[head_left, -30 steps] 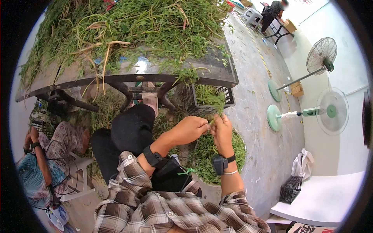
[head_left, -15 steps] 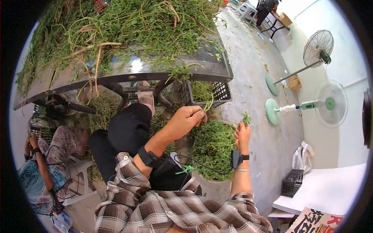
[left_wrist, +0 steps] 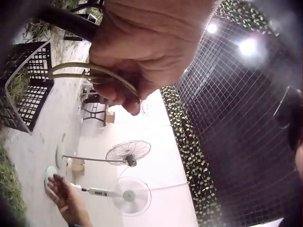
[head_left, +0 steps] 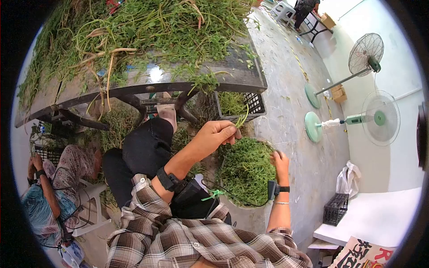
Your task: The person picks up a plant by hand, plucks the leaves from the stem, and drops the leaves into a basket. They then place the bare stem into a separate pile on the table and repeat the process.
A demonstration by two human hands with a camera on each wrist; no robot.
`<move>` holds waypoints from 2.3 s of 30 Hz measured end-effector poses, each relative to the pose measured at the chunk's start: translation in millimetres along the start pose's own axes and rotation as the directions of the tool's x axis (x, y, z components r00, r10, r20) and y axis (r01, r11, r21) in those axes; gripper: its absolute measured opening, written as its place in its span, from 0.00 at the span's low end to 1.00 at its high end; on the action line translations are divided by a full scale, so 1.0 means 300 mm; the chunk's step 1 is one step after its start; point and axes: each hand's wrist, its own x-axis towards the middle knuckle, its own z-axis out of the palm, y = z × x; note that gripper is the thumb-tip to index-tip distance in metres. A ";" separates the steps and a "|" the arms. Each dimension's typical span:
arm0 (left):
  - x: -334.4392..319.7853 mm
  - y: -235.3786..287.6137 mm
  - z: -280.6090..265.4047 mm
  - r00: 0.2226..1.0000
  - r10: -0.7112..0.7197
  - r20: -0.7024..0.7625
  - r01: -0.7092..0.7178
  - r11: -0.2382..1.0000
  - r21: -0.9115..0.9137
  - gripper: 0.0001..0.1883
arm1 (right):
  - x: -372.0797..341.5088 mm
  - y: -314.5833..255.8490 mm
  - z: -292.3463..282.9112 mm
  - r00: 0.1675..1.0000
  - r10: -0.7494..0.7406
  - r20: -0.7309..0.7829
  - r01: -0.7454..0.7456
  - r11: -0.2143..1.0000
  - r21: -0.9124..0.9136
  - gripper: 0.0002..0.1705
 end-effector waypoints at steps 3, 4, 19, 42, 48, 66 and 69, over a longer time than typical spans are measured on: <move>0.002 -0.013 -0.005 1.000 -0.015 0.007 0.015 1.000 0.010 0.14 | -0.070 -0.378 0.169 0.969 -0.060 0.241 -0.044 0.914 0.404 0.18; 0.001 -0.015 -0.010 1.000 -0.016 0.011 0.016 0.999 0.028 0.14 | -0.090 -0.466 0.204 0.939 -0.140 0.313 -0.019 0.891 0.454 0.19; -0.022 0.020 -0.013 0.999 0.034 -0.022 -0.033 0.999 0.043 0.15 | -0.153 -0.712 0.384 0.868 -0.379 0.321 0.251 0.893 0.375 0.09; -0.012 -0.009 -0.008 0.998 0.051 -0.038 -0.043 0.980 0.193 0.14 | -0.091 -0.702 0.385 0.933 -0.231 0.276 -0.126 0.509 0.851 0.03; -0.030 0.011 -0.009 1.000 -0.016 -0.023 0.021 0.969 0.245 0.13 | 0.041 -0.547 0.295 0.951 -0.190 0.244 -0.188 0.273 0.944 0.02; -0.005 -0.022 -0.038 0.944 0.313 -0.098 -0.271 0.913 0.306 0.10 | -0.179 -0.642 0.429 0.803 -0.274 0.529 0.069 0.925 0.374 0.13; -0.008 -0.030 -0.047 0.964 0.265 -0.009 -0.248 0.912 0.326 0.10 | -0.195 -0.634 0.446 0.827 -0.265 0.496 0.075 0.926 0.369 0.07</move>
